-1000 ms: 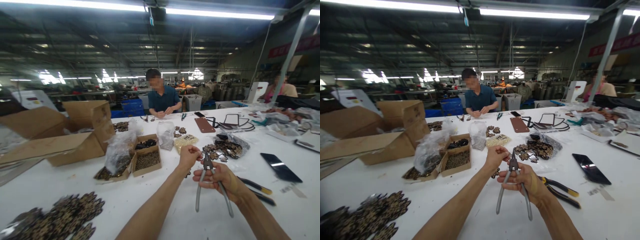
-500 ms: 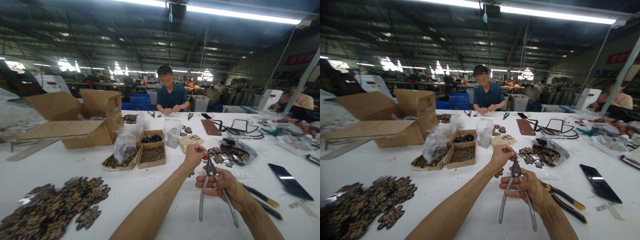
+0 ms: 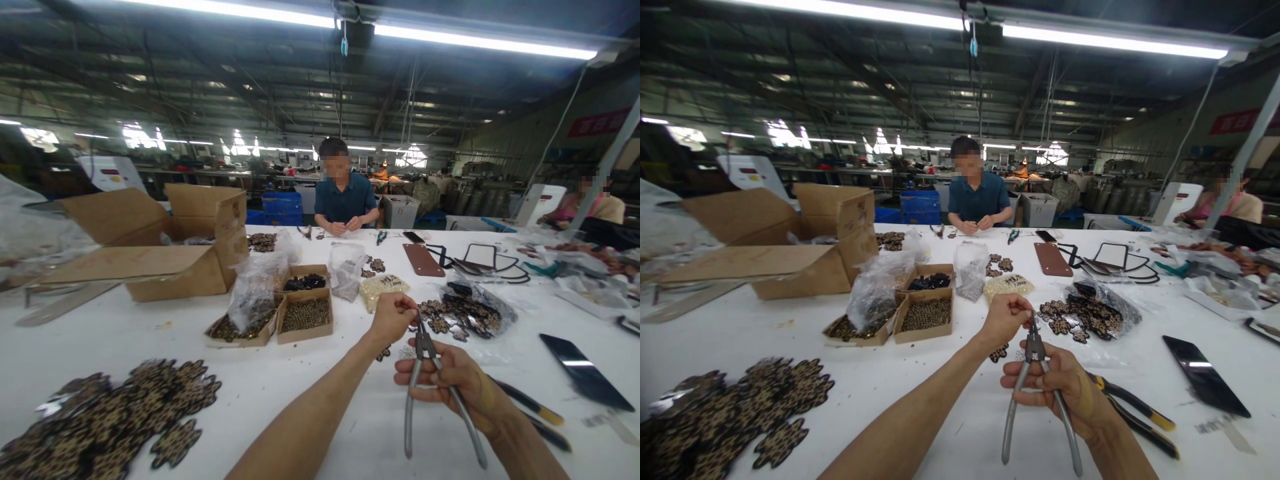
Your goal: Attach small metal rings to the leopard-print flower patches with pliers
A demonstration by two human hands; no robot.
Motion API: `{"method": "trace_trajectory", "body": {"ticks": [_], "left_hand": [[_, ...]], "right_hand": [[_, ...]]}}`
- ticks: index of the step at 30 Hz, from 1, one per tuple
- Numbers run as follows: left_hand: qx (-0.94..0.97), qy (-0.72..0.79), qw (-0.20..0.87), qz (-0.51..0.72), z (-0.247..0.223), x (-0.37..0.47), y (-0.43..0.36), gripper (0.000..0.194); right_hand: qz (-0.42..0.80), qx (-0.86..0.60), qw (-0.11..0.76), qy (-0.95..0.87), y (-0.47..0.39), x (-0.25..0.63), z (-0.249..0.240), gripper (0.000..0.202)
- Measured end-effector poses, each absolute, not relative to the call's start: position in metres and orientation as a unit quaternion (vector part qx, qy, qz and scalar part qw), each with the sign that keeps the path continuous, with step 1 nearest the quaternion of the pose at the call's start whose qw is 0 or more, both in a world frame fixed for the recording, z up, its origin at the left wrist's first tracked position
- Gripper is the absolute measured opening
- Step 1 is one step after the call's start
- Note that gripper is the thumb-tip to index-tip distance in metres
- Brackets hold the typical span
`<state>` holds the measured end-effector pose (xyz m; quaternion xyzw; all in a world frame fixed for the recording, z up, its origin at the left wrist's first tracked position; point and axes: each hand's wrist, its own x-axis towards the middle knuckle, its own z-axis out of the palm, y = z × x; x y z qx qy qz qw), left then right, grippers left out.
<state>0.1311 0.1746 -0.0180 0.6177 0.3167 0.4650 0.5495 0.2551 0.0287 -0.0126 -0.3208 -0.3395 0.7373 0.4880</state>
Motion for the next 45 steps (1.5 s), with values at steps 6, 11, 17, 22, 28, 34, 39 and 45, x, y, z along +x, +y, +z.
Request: {"method": "trace_trajectory", "body": {"ticks": [6,11,17,22,28,34,39,45], "left_hand": [[0.645,0.304,0.527,0.462,-0.013,0.13,0.172,0.009],[0.643,0.306,0.523,0.468,-0.011,0.13,0.17,0.006],[0.638,0.307,0.516,0.482,-0.012,0.13,0.171,0.007],[0.618,0.296,0.54,0.489,-0.013,0.131,0.172,0.008],[0.555,0.271,0.608,0.499,-0.01,0.132,0.172,0.015],[0.491,0.261,0.675,0.484,-0.009,0.133,0.171,0.027],[0.463,0.26,0.722,0.444,-0.006,0.13,0.169,0.031],[0.464,0.248,0.743,0.414,0.001,0.126,0.167,0.03]], "right_hand": [[0.733,-0.321,0.49,-0.346,0.029,0.256,-0.013,0.066],[0.739,-0.306,0.482,-0.358,0.032,0.257,-0.015,0.066],[0.739,-0.292,0.496,-0.35,0.035,0.253,-0.018,0.069],[0.729,-0.288,0.518,-0.343,0.03,0.247,-0.013,0.065],[0.719,-0.294,0.53,-0.342,0.025,0.243,-0.007,0.059],[0.716,-0.296,0.529,-0.346,0.026,0.242,-0.009,0.058],[0.698,-0.303,0.545,-0.352,0.028,0.24,-0.013,0.056],[0.667,-0.307,0.557,-0.388,0.029,0.239,-0.017,0.055]]}}
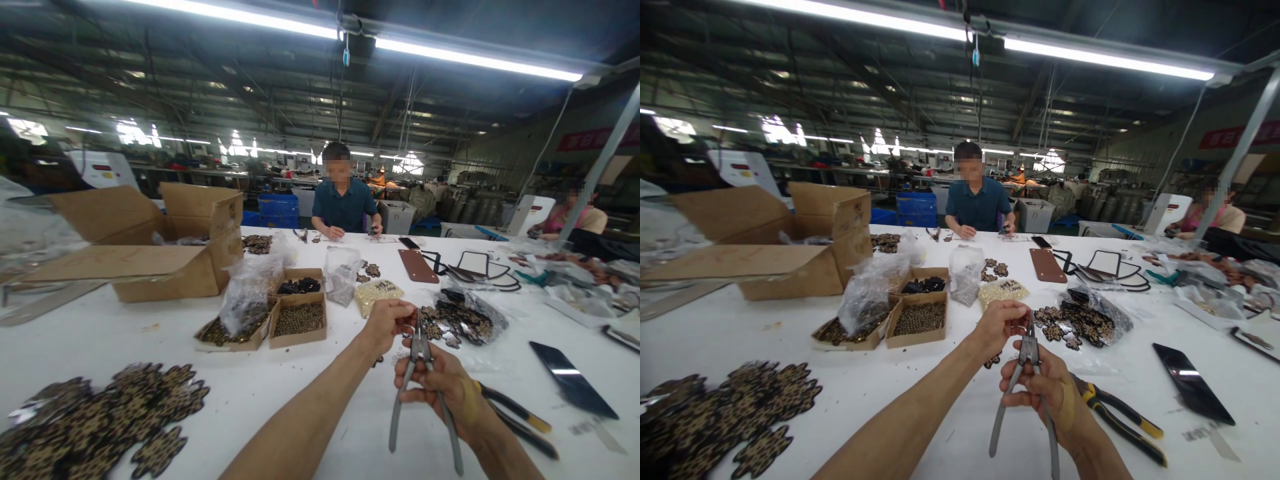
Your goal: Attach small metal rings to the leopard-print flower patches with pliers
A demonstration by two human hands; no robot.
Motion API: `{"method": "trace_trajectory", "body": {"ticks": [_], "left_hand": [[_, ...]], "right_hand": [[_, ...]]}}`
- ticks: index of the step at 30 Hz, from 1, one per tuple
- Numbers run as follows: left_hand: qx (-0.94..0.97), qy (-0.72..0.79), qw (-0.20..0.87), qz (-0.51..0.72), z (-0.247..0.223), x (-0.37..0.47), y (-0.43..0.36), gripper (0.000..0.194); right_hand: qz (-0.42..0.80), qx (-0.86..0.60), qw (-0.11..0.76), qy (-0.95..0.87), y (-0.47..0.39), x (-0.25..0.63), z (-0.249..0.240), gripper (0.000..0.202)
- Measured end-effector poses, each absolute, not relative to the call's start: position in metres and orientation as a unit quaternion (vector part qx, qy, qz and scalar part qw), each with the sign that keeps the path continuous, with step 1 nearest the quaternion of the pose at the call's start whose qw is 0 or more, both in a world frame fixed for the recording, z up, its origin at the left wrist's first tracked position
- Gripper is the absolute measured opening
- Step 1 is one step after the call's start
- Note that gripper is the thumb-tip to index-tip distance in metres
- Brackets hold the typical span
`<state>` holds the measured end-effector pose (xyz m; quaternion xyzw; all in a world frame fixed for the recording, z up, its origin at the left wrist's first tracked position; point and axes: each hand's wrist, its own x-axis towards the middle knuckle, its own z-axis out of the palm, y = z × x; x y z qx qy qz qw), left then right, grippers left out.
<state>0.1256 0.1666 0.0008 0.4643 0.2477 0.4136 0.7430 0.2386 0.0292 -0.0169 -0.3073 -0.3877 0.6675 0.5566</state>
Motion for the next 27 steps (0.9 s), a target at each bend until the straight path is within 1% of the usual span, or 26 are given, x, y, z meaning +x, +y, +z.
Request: {"method": "trace_trajectory", "body": {"ticks": [12,18,22,24,27], "left_hand": [[0.465,0.174,0.77,0.4,0.023,0.12,0.153,0.029],[0.479,0.122,0.78,0.383,0.034,0.112,0.146,0.032],[0.497,0.086,0.776,0.379,0.045,0.106,0.137,0.034],[0.512,0.071,0.767,0.379,0.05,0.104,0.132,0.033],[0.536,0.053,0.753,0.377,0.055,0.103,0.127,0.033]], "right_hand": [[0.557,-0.388,0.574,-0.459,0.024,0.225,-0.004,0.057],[0.487,-0.411,0.611,-0.47,0.03,0.223,-0.019,0.047],[0.461,-0.464,0.65,-0.387,0.044,0.217,-0.037,0.036],[0.448,-0.483,0.659,-0.363,0.049,0.216,-0.042,0.038],[0.429,-0.453,0.682,-0.382,0.053,0.218,-0.044,0.052]]}}
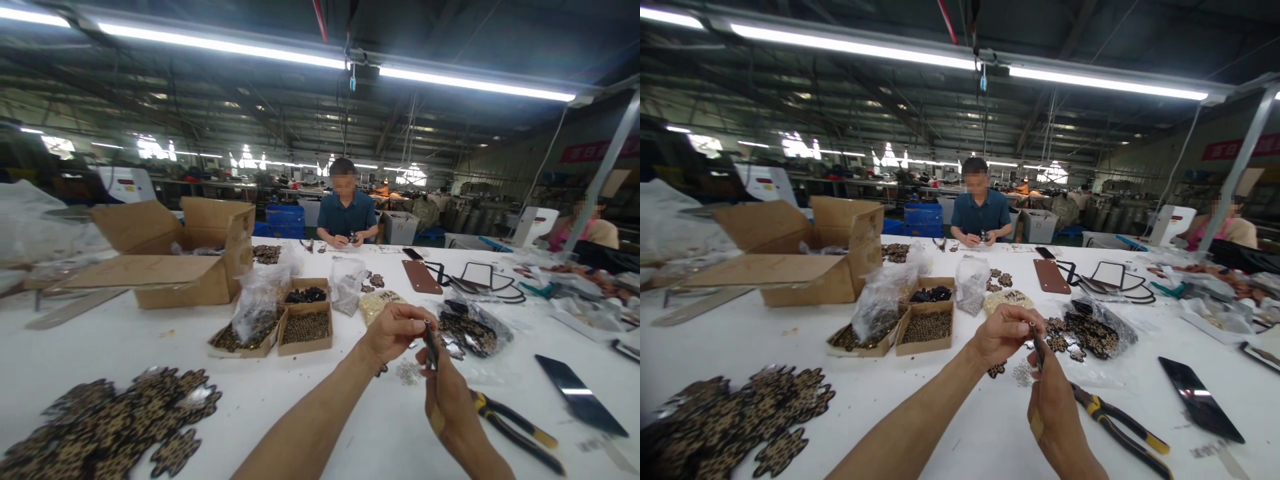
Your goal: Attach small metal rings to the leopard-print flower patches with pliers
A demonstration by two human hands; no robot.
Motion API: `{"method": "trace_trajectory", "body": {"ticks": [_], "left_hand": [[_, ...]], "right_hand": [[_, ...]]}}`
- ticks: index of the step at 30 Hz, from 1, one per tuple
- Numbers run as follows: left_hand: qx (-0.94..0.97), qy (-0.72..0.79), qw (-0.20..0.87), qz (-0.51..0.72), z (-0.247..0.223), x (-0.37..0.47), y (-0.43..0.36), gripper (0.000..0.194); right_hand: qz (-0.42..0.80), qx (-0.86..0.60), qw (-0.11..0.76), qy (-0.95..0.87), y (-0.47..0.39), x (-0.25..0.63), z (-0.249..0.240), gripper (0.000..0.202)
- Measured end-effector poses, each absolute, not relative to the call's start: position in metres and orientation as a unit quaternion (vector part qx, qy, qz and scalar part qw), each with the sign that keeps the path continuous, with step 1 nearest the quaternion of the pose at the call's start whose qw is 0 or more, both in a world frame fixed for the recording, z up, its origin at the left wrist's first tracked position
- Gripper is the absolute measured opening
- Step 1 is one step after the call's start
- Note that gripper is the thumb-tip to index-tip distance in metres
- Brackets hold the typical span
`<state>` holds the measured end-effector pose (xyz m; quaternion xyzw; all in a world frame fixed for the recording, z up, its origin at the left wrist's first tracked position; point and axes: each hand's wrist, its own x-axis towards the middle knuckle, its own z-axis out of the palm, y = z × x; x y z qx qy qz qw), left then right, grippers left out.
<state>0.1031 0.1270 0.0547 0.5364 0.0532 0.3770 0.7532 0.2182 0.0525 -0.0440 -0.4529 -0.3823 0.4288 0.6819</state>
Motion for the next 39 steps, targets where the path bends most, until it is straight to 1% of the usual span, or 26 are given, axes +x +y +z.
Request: {"method": "trace_trajectory", "body": {"ticks": [3,7,9,12,15,19,21,27,31,33,39], "left_hand": [[0.548,0.045,0.744,0.379,0.057,0.104,0.124,0.031],[0.554,0.049,0.742,0.374,0.058,0.104,0.123,0.033],[0.556,0.033,0.742,0.373,0.057,0.105,0.124,0.034],[0.557,0.001,0.74,0.376,0.056,0.105,0.126,0.032],[0.564,-0.001,0.736,0.374,0.056,0.106,0.126,0.032],[0.573,0.011,0.725,0.382,0.057,0.108,0.126,0.035],[0.577,0.017,0.717,0.39,0.057,0.108,0.125,0.035],[0.607,0.036,0.683,0.405,0.064,0.111,0.119,0.035],[0.64,0.037,0.659,0.393,0.073,0.112,0.11,0.03],[0.649,0.034,0.655,0.386,0.077,0.112,0.104,0.03],[0.673,0.027,0.645,0.361,0.086,0.111,0.094,0.032]], "right_hand": [[0.407,-0.426,0.691,-0.42,0.049,0.224,-0.04,0.059],[0.35,-0.471,0.644,-0.491,0.04,0.232,-0.034,0.063],[0.272,-0.498,0.626,-0.536,0.037,0.234,-0.035,0.062],[0.115,-0.514,0.609,-0.593,0.035,0.236,-0.04,0.058],[0.047,-0.512,0.589,-0.623,0.036,0.238,-0.046,0.055],[0.009,-0.508,0.593,-0.625,0.041,0.238,-0.05,0.056],[0.016,-0.507,0.602,-0.617,0.045,0.237,-0.052,0.055],[0.06,-0.527,0.641,-0.554,0.053,0.224,-0.054,0.039],[0.056,-0.541,0.609,-0.577,0.043,0.227,-0.051,0.046],[0.038,-0.549,0.592,-0.588,0.038,0.23,-0.049,0.049],[-0.028,-0.554,0.58,-0.596,0.034,0.236,-0.051,0.036]]}}
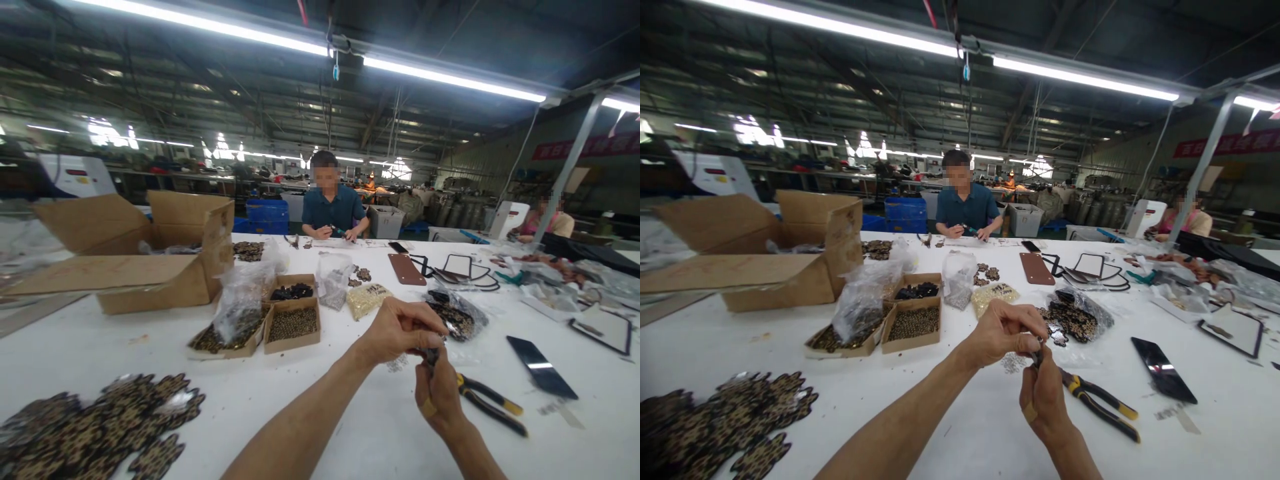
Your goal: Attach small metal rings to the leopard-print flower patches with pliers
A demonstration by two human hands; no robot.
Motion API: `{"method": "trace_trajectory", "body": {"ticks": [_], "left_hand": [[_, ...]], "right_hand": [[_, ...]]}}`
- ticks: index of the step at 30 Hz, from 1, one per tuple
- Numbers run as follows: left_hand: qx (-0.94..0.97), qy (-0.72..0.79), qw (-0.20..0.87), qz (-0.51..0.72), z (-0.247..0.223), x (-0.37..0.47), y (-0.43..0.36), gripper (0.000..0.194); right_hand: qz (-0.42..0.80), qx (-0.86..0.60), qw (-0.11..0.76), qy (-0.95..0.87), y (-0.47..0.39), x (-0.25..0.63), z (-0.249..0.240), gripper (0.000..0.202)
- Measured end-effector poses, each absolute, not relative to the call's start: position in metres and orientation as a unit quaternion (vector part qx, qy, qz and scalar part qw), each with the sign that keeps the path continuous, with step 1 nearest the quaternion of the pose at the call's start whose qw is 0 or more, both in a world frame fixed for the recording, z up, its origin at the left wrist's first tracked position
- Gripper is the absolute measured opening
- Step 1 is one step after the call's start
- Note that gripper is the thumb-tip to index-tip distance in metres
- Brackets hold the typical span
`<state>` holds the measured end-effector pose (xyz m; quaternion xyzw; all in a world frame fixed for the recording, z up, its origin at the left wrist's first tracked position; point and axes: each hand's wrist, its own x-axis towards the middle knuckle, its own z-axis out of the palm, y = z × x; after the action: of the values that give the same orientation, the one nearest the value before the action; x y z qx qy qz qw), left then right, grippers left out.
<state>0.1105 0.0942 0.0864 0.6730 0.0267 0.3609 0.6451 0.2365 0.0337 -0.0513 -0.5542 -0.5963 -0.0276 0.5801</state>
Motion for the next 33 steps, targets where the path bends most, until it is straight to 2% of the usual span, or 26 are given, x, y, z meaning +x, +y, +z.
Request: {"method": "trace_trajectory", "body": {"ticks": [7,14,25,33], "left_hand": [[0.668,0.029,0.644,0.371,0.086,0.11,0.093,0.032],[0.667,0.04,0.639,0.381,0.083,0.11,0.094,0.031],[0.672,0.084,0.622,0.392,0.084,0.111,0.095,0.036],[0.657,0.091,0.63,0.405,0.08,0.117,0.092,0.037]], "right_hand": [[-0.032,-0.556,0.572,-0.603,0.034,0.237,-0.058,0.034],[-0.029,-0.552,0.575,-0.603,0.036,0.235,-0.061,0.041],[0.019,-0.538,0.592,-0.6,0.032,0.225,-0.049,0.03],[0.036,-0.536,0.603,-0.59,0.035,0.224,-0.051,0.034]]}}
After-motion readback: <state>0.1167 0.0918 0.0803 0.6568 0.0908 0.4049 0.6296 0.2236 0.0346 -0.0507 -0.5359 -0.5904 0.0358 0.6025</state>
